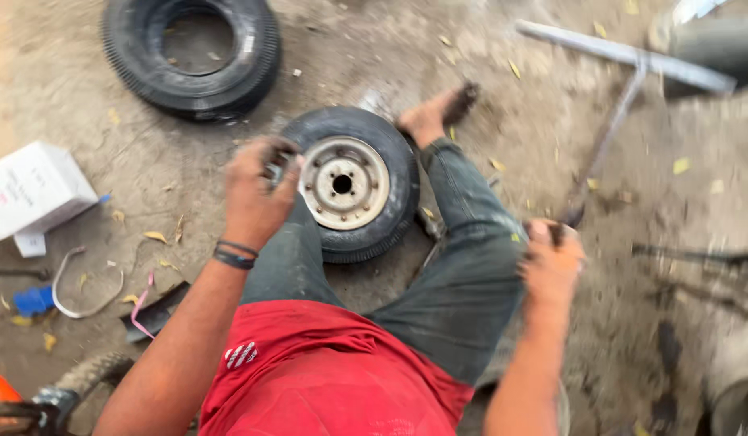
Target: The person sits on the floor and uses a T-handle wrench to tighten bolts on a small tire rim. They then flip the tire, insert a valve stem, and inflate the tire using an air hose and pressure gauge before stacking it with other tires.
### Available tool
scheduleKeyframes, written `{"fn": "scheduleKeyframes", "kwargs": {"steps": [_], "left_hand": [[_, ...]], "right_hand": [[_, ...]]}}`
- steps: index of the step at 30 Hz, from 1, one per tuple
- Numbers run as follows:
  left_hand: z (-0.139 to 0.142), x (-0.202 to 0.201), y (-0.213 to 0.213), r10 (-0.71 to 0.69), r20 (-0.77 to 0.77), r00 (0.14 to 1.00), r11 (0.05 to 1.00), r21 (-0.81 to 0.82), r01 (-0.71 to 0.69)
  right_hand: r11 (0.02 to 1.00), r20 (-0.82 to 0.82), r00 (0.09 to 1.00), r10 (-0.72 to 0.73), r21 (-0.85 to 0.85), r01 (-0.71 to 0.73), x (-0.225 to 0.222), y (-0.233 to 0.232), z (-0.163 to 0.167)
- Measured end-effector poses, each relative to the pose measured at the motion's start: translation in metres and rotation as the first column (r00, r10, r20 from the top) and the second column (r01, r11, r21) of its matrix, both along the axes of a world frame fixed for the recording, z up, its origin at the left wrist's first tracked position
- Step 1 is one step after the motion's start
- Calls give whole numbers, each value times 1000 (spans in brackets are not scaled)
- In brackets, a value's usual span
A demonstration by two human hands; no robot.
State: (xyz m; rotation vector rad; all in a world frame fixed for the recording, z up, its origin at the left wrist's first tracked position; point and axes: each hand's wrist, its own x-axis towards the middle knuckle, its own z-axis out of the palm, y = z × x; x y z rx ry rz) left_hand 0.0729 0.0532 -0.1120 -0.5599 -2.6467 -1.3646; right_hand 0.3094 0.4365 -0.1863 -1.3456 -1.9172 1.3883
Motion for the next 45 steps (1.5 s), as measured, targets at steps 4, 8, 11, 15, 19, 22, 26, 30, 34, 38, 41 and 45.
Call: {"fn": "scheduleKeyframes", "kwargs": {"steps": [4,8,11,15,19,22,26,30,34,38,41,45], "left_hand": [[-58,-3,-25,-37,-15,999,983,-179,34],[-102,9,-64,55,-16,998,948,-314,-58],[-122,17,-100,124,-6,992,911,-396,-116],[-128,17,-118,219,215,952,866,-492,-88],[-128,5,-88,145,175,974,888,-456,-51],[-130,-9,-40,-11,94,996,917,-395,47],[-148,-29,38,-147,215,965,915,-341,216],[-178,-38,111,-108,424,899,821,-472,321],[-188,-26,136,-4,603,798,759,-518,395],[-179,-24,132,36,615,788,794,-497,351],[-170,-30,133,68,773,630,889,-334,314],[-162,-27,139,14,819,574,944,-201,264]], "right_hand": [[956,117,990,77,274,-107,-10,72,-37],[948,299,947,119,250,-198,-18,111,-97],[967,400,914,72,197,-162,7,109,-131],[991,425,905,7,120,-64,33,92,-142],[996,353,936,1,80,-31,26,84,-131],[999,196,981,2,40,-11,15,82,-119],[979,-104,984,-145,-163,127,26,59,-85],[987,59,986,-157,49,154,34,10,-26],[756,257,960,114,604,-252,29,-47,22],[671,376,926,34,678,-300,20,-60,33],[672,492,871,-5,646,-361,16,-46,24],[576,502,863,59,689,-440,28,-34,18]]}}
